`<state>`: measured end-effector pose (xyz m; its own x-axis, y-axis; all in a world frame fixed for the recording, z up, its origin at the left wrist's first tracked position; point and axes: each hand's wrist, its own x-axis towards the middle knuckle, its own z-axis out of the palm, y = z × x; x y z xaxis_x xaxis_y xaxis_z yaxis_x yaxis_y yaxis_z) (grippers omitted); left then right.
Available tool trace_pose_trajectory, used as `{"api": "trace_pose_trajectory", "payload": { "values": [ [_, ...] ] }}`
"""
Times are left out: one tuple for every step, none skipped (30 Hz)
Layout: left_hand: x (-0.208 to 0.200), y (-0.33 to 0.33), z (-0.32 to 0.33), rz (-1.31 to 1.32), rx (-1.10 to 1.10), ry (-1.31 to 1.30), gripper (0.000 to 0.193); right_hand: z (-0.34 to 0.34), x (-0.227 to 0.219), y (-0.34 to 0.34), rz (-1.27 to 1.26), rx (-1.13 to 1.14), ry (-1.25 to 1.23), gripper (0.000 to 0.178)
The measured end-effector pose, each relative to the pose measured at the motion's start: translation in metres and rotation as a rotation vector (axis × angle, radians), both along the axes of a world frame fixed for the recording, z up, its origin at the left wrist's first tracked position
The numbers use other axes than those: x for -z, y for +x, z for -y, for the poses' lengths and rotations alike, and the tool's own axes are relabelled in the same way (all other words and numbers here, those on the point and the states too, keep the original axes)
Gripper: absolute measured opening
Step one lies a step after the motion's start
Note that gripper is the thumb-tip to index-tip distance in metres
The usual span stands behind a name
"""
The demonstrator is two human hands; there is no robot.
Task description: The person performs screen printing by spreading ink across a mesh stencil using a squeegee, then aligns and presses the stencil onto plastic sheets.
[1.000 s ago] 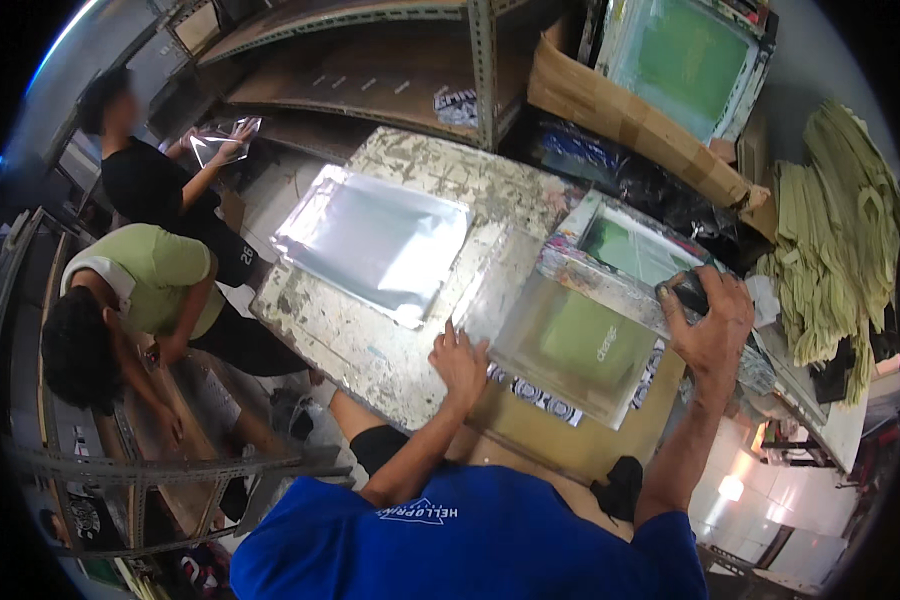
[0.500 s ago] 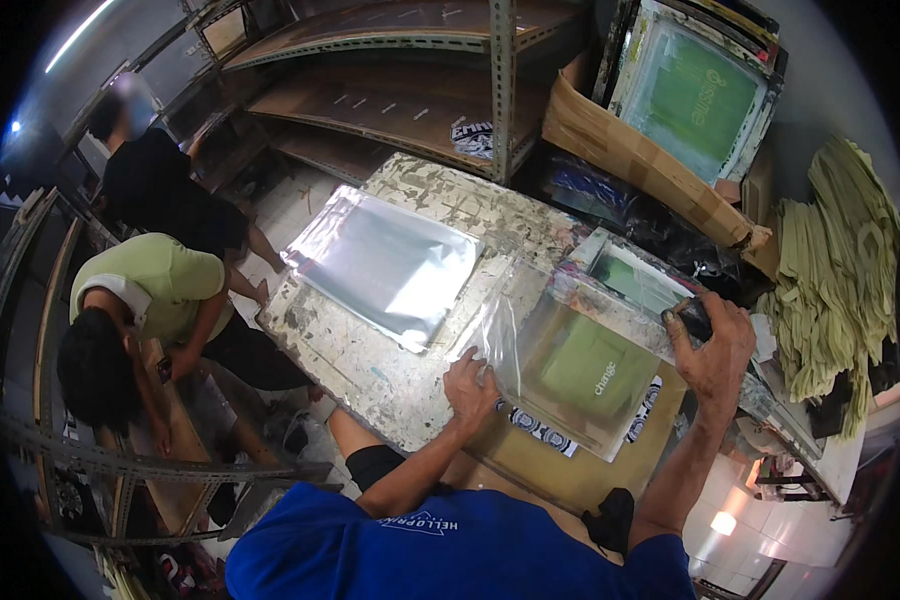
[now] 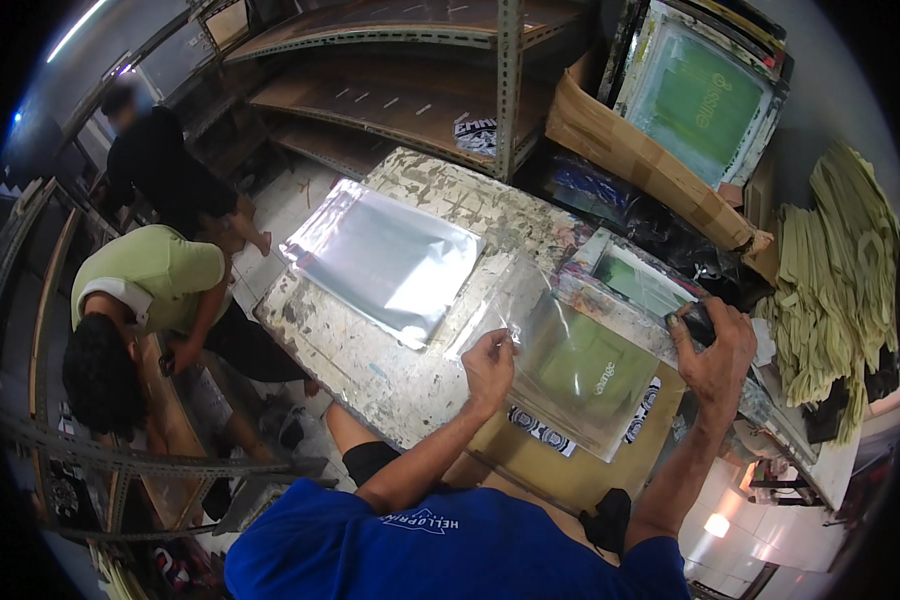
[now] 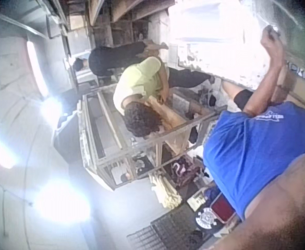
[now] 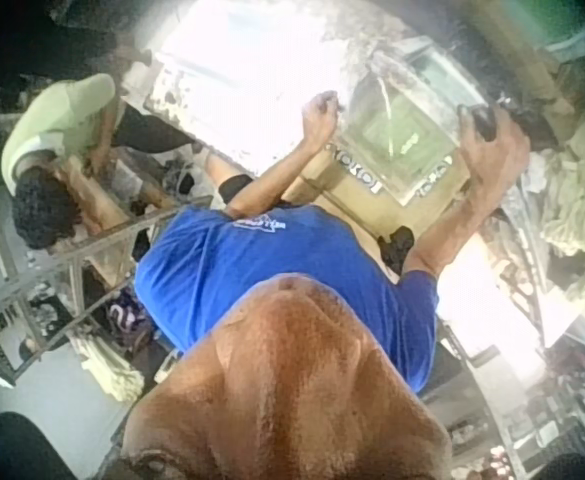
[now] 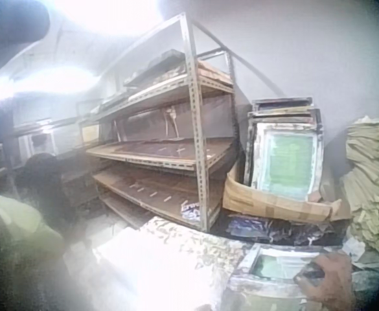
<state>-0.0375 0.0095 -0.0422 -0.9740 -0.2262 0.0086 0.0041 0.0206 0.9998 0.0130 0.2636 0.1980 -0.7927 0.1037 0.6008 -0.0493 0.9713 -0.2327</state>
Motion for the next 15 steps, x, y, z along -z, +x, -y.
{"api": "trace_pose_trajectory", "payload": {
  "values": [
    [-0.005, -0.002, 0.001, 0.009, -0.007, 0.028, 0.019, -0.001, 0.001, 0.0, -0.008, -0.004, 0.003, 0.032],
    [-0.011, -0.004, 0.002, 0.019, -0.013, 0.056, 0.019, -0.001, 0.001, 0.0, 0.005, -0.007, -0.004, 0.032],
    [-0.015, -0.007, 0.003, -0.009, -0.018, 0.097, 0.018, -0.001, 0.0, 0.0, 0.018, -0.01, -0.011, 0.032],
    [-0.019, -0.011, 0.006, -0.037, -0.024, 0.139, 0.018, -0.001, 0.0, 0.001, 0.032, -0.013, -0.018, 0.032],
    [-0.023, -0.015, 0.01, -0.064, -0.031, 0.179, 0.017, -0.002, 0.0, 0.001, 0.027, -0.011, -0.013, 0.031],
    [-0.028, -0.02, 0.015, -0.071, -0.025, 0.205, 0.017, -0.002, 0.001, 0.0, 0.021, -0.005, -0.006, 0.031],
    [-0.032, -0.025, 0.023, -0.097, -0.018, 0.192, 0.017, -0.003, 0.002, 0.0, 0.016, 0.001, 0.002, 0.031],
    [-0.035, -0.03, 0.034, -0.113, -0.033, 0.219, 0.017, -0.002, 0.002, 0.0, 0.015, -0.004, 0.005, 0.031],
    [-0.036, -0.036, 0.044, -0.129, -0.043, 0.247, 0.016, -0.002, 0.001, 0.0, 0.013, -0.005, 0.009, 0.031],
    [-0.037, -0.043, 0.056, -0.146, -0.061, 0.251, 0.016, -0.001, 0.0, 0.0, 0.011, -0.005, 0.013, 0.031],
    [-0.037, -0.048, 0.071, -0.162, -0.082, 0.254, 0.015, 0.0, 0.0, 0.0, 0.015, -0.004, 0.008, 0.031],
    [-0.037, -0.055, 0.084, -0.156, -0.126, 0.272, 0.015, 0.0, 0.0, 0.0, 0.016, 0.0, 0.003, 0.031],
    [-0.031, -0.061, 0.1, -0.166, -0.162, 0.249, 0.015, 0.0, 0.0, 0.0, 0.017, 0.003, -0.002, 0.031],
    [-0.027, -0.068, 0.117, -0.18, -0.21, 0.241, 0.014, -0.001, 0.001, 0.0, 0.016, -0.008, 0.002, 0.031],
    [-0.022, -0.074, 0.134, -0.206, -0.242, 0.258, 0.015, -0.003, 0.003, 0.0, 0.014, -0.014, 0.008, 0.03]
  ]
}}
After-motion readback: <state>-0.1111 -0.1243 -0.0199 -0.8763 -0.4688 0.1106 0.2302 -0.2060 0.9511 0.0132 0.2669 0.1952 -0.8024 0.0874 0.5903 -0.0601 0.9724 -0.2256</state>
